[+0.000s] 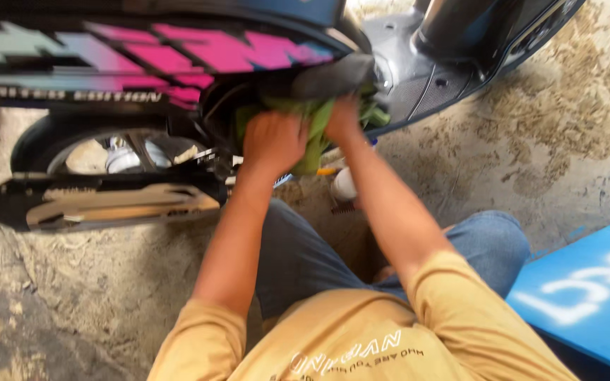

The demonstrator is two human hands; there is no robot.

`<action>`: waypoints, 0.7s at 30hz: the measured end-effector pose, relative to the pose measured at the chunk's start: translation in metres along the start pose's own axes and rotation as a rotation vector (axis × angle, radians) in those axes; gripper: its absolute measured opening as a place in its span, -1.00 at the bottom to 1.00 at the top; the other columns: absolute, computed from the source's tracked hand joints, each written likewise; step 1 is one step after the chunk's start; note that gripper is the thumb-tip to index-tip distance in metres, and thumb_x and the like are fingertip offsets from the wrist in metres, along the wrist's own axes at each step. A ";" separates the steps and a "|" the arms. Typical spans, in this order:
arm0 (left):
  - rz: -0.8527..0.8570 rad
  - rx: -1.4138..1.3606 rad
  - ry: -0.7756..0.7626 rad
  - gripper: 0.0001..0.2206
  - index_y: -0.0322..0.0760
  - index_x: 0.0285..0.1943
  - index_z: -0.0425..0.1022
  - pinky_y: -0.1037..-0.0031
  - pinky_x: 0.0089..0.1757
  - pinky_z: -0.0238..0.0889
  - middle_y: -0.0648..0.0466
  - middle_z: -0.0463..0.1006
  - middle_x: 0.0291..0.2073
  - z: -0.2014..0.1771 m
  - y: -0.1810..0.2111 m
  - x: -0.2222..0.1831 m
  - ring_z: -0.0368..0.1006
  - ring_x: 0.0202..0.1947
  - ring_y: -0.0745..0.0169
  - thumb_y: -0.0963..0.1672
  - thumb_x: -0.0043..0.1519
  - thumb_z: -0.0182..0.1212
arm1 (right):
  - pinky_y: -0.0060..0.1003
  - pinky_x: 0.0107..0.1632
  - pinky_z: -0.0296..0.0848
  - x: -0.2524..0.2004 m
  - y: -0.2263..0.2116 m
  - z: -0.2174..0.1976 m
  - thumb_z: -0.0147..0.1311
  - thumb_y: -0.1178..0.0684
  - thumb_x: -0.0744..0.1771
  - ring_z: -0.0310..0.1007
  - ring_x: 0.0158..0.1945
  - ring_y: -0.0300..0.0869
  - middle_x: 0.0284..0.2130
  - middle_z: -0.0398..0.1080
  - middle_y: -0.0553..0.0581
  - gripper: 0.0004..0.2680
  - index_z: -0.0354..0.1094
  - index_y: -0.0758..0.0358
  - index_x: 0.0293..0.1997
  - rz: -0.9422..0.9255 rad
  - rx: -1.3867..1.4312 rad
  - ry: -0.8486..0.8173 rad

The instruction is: The person applies a white substance from a jar to a scooter using a yellow brush, then wipes the scooter with a green cloth. The person cleans the front, side panels, and rear sections of the scooter.

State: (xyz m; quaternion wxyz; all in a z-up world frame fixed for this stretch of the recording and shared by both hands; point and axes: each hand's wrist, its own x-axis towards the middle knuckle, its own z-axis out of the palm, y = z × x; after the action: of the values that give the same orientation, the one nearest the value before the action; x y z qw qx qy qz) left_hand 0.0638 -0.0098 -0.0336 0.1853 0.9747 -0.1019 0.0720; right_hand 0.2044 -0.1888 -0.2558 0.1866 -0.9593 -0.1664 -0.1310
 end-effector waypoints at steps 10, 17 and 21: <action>-0.204 -1.244 -0.276 -0.73 -0.38 -0.17 0.60 0.35 -0.23 0.38 0.07 0.63 -0.35 0.063 -0.028 0.078 0.49 -0.33 0.30 -0.07 0.37 0.08 | -0.21 0.11 0.44 -0.013 0.006 -0.039 -0.13 -0.14 0.40 0.45 0.11 -0.10 0.10 0.43 0.18 -0.66 0.24 0.15 0.29 0.630 1.373 -0.223; 0.099 -0.571 0.123 -0.75 -0.41 -0.23 0.47 0.09 -0.20 0.33 -0.25 0.54 -0.29 0.030 -0.008 0.057 0.47 -0.19 -0.33 -0.09 0.39 0.15 | -0.15 0.19 0.42 -0.001 0.028 -0.037 -0.14 -0.13 0.42 0.43 0.20 0.00 0.20 0.40 0.30 -0.62 0.23 0.29 0.34 0.475 0.881 -0.186; 0.007 -0.386 0.267 -0.88 -0.40 -0.13 0.49 0.07 -0.19 0.35 -0.19 0.51 -0.12 0.009 0.019 0.021 0.48 -0.19 -0.26 -0.17 0.30 0.15 | 0.08 0.35 0.16 -0.050 0.025 -0.042 -0.16 -0.08 0.41 0.14 0.41 0.28 0.37 0.18 0.52 -0.56 0.09 0.34 0.45 -0.139 0.104 -0.087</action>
State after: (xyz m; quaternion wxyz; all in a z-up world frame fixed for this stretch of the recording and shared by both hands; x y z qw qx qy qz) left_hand 0.0808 -0.0341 -0.0321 0.3798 0.9027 -0.0918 0.1802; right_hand 0.1600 -0.2413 -0.2418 0.2194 -0.9393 -0.2470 -0.0928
